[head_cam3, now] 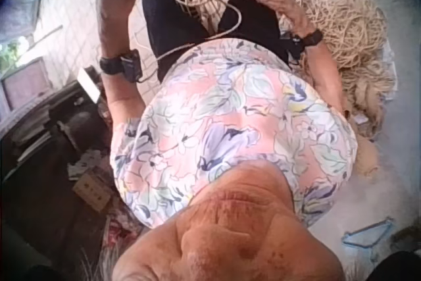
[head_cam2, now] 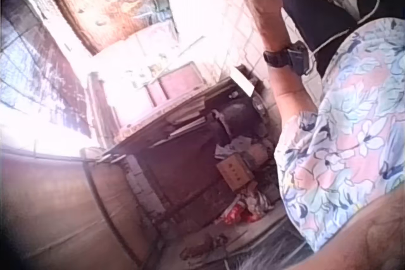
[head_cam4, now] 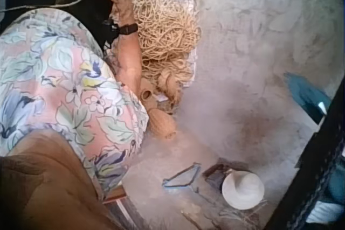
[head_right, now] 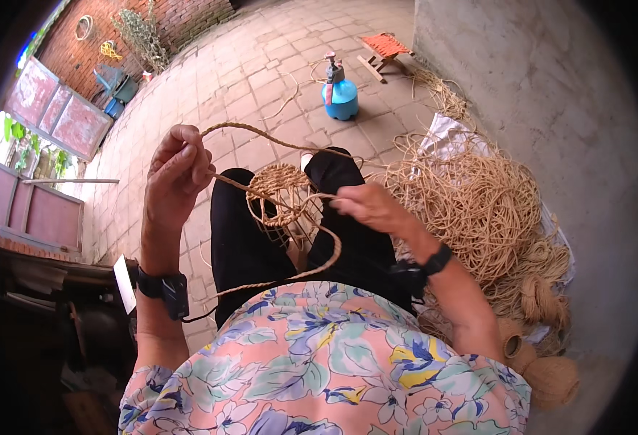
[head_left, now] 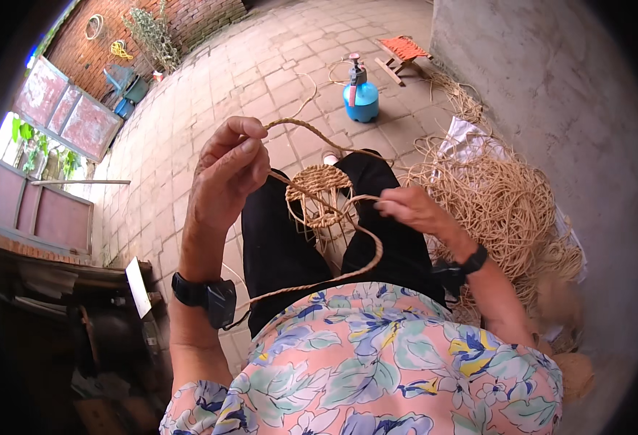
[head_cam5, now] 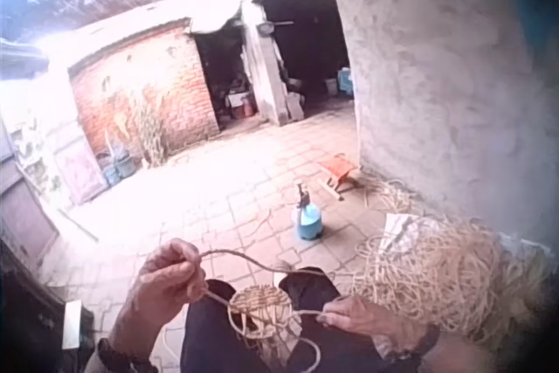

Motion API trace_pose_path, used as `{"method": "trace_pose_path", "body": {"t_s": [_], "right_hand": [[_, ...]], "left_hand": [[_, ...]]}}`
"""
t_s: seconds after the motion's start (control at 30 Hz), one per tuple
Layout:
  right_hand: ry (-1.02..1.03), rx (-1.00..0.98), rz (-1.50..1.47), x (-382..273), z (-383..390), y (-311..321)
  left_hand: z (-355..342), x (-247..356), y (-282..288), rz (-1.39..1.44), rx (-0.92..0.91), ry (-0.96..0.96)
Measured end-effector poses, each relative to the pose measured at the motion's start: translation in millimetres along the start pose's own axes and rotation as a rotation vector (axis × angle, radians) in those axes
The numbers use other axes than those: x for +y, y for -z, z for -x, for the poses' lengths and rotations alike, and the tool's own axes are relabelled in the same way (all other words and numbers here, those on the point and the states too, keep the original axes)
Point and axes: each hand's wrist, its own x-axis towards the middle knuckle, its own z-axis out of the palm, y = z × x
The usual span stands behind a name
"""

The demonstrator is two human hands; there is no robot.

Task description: Hand-weaving a basket from straw or similar natural fibers.

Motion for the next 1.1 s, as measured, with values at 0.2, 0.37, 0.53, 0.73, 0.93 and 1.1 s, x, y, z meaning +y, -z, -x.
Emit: {"method": "trace_pose_path", "body": {"t_s": [0.2, 0.37, 0.53, 0.73, 0.93, 1.1], "right_hand": [[-0.735, 0.815, 0.479, 266, 270, 142], [-1.256, 0.286, 0.712, 230, 306, 116], [0.007, 0.202, 0.16, 10, 107, 12], [0.67, 0.322, 0.681, -96, 13, -25], [0.139, 0.268, 0.53, -37, 20, -36], [-0.022, 0.142, 0.394, -24, 19, -49]], "left_hand": [[-15, 2, -9, 0.032, -0.086, -0.029], [-27, 17, -41, -0.213, -0.169, -0.012], [-67, 5, -95, -0.346, -0.512, 0.043], [-80, -27, -146, -0.445, -0.78, 0.066], [-76, -41, -114, -0.822, -0.454, -0.187], [-24, -86, -58, -1.37, -0.222, -0.262]]}}
